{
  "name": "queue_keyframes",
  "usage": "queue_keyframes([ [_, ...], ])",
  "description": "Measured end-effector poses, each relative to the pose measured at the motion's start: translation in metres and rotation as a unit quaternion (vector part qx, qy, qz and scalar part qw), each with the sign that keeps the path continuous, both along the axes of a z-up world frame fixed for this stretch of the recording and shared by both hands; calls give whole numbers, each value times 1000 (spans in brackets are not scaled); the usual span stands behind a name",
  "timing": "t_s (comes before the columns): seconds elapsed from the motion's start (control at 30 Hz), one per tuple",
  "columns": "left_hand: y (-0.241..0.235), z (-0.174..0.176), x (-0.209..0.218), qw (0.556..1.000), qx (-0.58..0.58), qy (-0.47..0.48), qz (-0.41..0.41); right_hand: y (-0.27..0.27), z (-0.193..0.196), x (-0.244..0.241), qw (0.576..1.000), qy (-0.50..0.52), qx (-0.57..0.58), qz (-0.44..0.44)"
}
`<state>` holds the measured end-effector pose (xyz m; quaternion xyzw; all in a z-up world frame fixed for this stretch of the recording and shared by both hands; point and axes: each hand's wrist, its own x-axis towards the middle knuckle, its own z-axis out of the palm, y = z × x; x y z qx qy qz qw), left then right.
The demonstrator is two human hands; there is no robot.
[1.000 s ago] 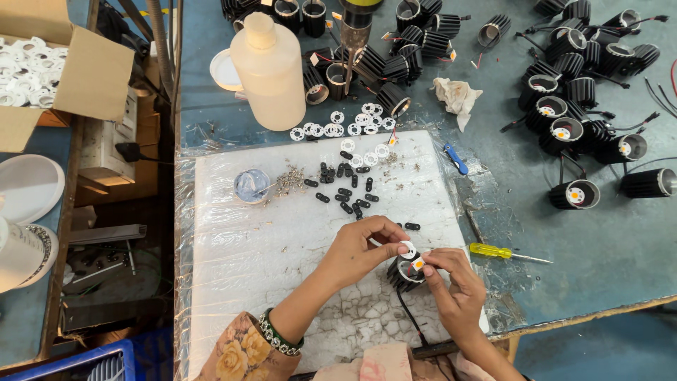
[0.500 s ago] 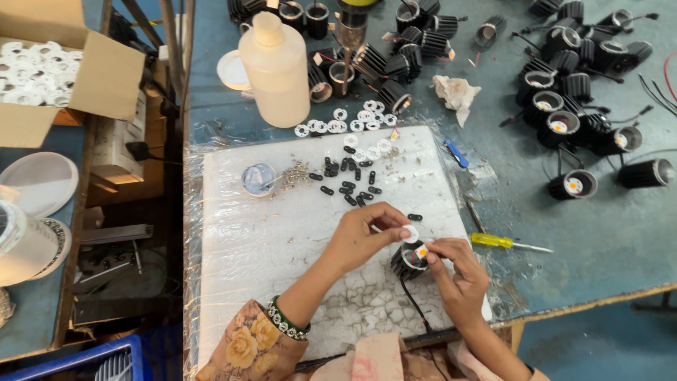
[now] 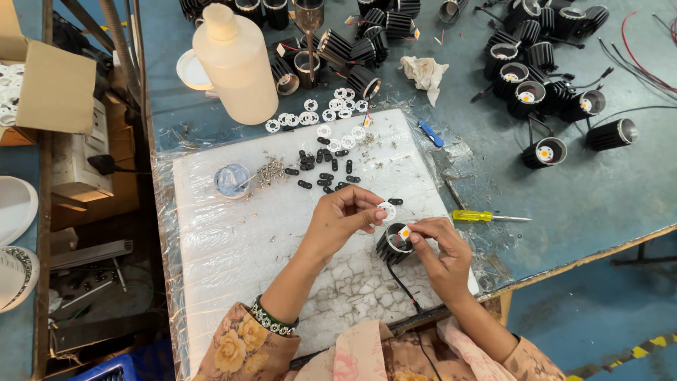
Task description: The person places an LED component into a fixture housing, applies a small amount of liquid from a container, and then secures it using an electric screwdriver.
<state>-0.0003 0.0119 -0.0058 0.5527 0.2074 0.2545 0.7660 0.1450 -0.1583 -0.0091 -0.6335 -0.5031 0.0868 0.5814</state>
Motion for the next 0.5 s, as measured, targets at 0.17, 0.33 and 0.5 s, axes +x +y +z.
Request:
queue_keyframes([
  [0.17,-2,2,0,1000,-23,-10,-7,-3,-1,2,999,22,10,29],
  [0.33,-7,3,-2,1000,-25,3,-12,-2,-1,5,999,33,-21,19],
  [0.5,-10,5,-3,999,19,4,-29,0,-5,9,999,29,-21,19],
])
